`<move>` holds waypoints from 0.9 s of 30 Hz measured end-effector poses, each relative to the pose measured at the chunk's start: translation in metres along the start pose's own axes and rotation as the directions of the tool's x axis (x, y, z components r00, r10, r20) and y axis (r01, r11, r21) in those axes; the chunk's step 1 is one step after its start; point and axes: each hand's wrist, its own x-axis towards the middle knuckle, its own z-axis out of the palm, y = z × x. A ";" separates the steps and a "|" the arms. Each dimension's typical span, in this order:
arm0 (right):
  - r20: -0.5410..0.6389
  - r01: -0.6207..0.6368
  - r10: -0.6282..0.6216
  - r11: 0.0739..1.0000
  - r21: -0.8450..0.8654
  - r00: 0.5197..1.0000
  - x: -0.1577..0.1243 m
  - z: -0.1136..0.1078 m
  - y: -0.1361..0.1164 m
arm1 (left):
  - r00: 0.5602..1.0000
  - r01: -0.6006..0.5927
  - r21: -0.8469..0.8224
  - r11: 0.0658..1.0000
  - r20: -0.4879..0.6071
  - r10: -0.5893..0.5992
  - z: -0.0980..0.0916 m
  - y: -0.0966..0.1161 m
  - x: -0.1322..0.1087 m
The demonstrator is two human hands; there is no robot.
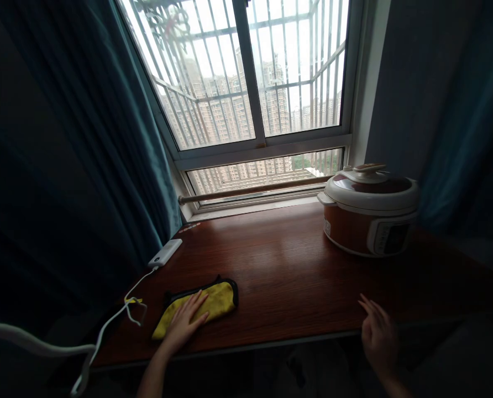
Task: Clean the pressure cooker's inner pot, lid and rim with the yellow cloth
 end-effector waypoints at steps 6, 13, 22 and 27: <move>0.016 -0.011 0.012 1.000 -0.006 1.000 0.001 -0.002 -0.001 | 0.999 -0.042 -0.090 0.995 -0.019 0.041 -0.004 -0.032 0.002; 0.030 -0.019 0.019 1.000 0.002 0.999 0.000 -0.001 0.000 | 0.996 -0.086 -0.201 0.976 -0.008 0.086 -0.008 -0.038 0.001; 0.049 -0.020 0.019 0.999 0.024 0.999 0.003 -0.003 0.000 | 0.992 -0.097 -0.213 0.972 0.064 0.113 -0.032 -0.029 0.006; 0.038 -0.075 0.072 0.995 0.072 0.997 0.004 -0.009 -0.009 | 0.998 -0.067 -0.223 0.972 -0.024 0.063 -0.024 -0.033 0.011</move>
